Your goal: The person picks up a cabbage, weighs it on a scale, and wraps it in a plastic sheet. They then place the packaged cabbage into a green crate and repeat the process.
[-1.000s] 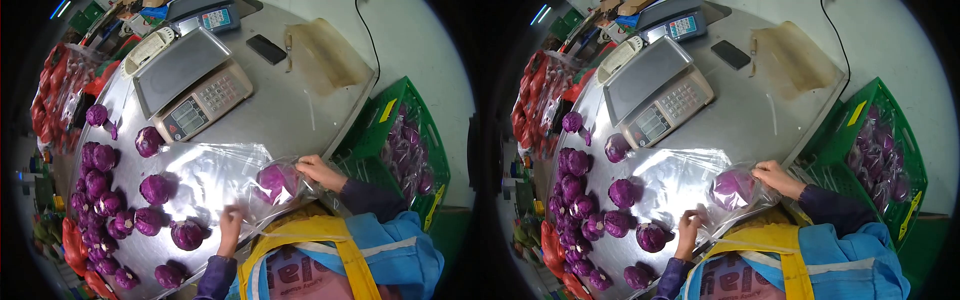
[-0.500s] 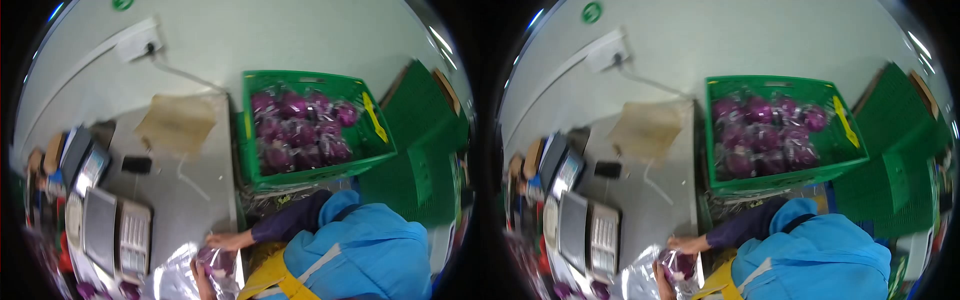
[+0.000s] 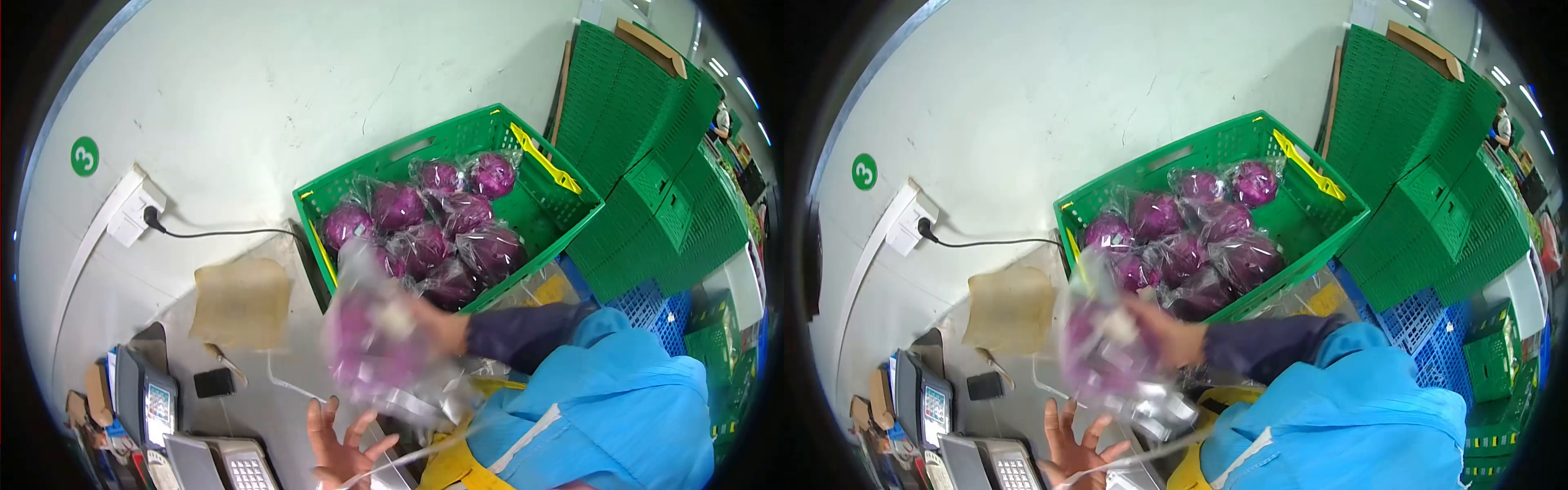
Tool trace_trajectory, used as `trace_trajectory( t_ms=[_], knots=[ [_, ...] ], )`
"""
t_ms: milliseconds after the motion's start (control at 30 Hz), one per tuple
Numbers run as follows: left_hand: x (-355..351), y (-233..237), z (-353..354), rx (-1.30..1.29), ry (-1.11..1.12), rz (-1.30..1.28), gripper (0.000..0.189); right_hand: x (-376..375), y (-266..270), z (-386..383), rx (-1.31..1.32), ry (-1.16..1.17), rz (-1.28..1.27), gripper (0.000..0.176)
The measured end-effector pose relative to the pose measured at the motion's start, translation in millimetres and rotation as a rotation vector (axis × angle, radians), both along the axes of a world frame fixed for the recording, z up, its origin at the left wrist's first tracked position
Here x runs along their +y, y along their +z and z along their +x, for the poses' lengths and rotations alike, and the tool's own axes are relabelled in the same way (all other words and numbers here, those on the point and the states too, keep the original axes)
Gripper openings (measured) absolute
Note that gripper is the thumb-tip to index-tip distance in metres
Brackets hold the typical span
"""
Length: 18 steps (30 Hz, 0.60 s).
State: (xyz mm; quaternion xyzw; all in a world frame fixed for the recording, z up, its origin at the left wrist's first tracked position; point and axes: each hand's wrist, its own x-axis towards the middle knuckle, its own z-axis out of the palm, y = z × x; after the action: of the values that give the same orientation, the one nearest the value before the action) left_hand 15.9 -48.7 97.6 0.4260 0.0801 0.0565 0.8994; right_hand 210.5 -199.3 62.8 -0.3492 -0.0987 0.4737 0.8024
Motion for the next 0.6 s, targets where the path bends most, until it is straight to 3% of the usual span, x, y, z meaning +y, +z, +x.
trace_trajectory(
  t_ms=[67, 100, 133, 167, 200, 233, 267, 300, 333, 433, 500, 533, 600],
  knots=[
    [-17, 3, 23, 0.437, 0.294, 0.500, 0.078, -49, -10, 39, -0.337, -0.263, -0.226, 0.049],
    [-8, -13, 19, 0.431, 0.289, 0.501, 0.078, -79, 17, 48, 0.075, -0.302, -0.280, 0.047],
    [9, -42, 6, 0.391, 0.246, 0.564, 0.073, -111, -21, 83, 0.190, -0.431, 0.054, 0.050],
    [22, -60, -6, 0.351, 0.203, 0.624, 0.069, -136, -12, 89, -0.314, -0.622, -0.267, 0.052],
    [27, -66, -15, 0.347, 0.202, 0.623, 0.069, -149, 4, 93, -0.289, -0.782, -0.430, 0.049],
    [31, -68, -23, 0.362, 0.165, 0.444, 0.066, -163, 18, 101, -0.261, -0.937, -0.594, 0.048],
    [34, -71, -30, 0.374, 0.129, 0.266, 0.062, -221, -21, 144, 0.134, -0.734, -0.278, 0.051],
    [37, -74, -37, 0.373, 0.132, 0.264, 0.062, -241, -26, 145, 0.114, -0.690, -0.250, 0.056],
    [39, -77, -43, 0.415, 0.197, 0.236, 0.060, -251, -23, 144, 0.077, -0.742, -0.388, 0.062],
    [43, -82, -54, 0.505, 0.272, 0.221, 0.056, -306, -72, 171, 0.062, -0.725, -0.497, 0.067],
    [42, -83, -58, 0.589, 0.300, 0.221, 0.050, -318, -94, 186, -0.404, -0.547, -0.836, 0.078],
    [41, -85, -59, 0.592, 0.296, 0.225, 0.050, -315, -104, 191, -0.398, -0.550, -0.836, 0.078],
    [41, -89, -61, 0.629, 0.294, 0.211, 0.049, -282, -114, 200, 0.039, -0.832, -0.882, 0.091]
  ],
)
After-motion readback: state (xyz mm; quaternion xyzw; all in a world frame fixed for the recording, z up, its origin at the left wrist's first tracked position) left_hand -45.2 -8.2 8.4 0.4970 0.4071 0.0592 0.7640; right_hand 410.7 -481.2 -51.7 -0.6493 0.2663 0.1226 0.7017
